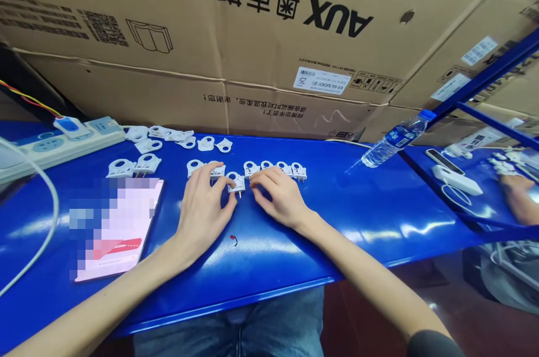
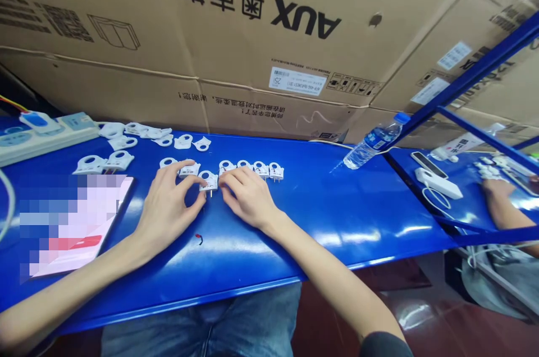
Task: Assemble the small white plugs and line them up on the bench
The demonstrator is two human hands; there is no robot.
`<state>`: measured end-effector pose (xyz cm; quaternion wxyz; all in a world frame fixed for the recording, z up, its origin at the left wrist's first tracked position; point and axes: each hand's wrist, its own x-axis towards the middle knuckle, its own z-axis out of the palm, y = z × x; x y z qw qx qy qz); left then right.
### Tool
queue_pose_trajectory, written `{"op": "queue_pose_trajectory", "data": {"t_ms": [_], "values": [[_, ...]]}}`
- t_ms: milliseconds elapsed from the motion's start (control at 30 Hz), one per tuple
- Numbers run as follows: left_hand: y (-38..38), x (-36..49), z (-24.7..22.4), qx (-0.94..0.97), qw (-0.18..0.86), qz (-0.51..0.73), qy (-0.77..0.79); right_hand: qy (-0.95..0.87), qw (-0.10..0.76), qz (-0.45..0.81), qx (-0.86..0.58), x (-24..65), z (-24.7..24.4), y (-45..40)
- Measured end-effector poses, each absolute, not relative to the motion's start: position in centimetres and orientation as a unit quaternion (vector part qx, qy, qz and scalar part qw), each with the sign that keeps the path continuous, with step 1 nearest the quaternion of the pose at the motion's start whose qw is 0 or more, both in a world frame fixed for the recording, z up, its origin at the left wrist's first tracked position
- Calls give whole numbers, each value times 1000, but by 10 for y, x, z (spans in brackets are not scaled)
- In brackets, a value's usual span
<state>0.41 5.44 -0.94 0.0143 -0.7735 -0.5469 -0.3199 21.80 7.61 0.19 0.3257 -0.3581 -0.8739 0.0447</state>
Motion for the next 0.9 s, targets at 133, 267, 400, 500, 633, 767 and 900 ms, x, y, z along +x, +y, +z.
{"op": "queue_pose_trajectory", "data": {"t_ms": [133, 267, 400, 500, 633, 767, 900], "values": [[53, 5, -8, -780, 44, -309, -543, -866, 325, 33, -379, 220, 4, 79], [49, 8, -4, -794, 71, -302, -522, -858, 312, 37, -405, 220, 5, 79], [45, 12, -2, -802, 98, -276, -521, -861, 276, 32, -427, 221, 3, 79], [45, 13, -3, -801, 109, -263, -526, -866, 243, 28, -435, 221, 1, 79], [45, 12, -3, -803, 119, -242, -531, -868, 223, 25, -442, 220, -1, 80], [45, 12, -4, -801, 122, -228, -539, -867, 213, 30, -450, 220, -1, 80], [45, 12, -5, -801, 118, -218, -545, -866, 213, 40, -451, 220, -2, 80]]}}
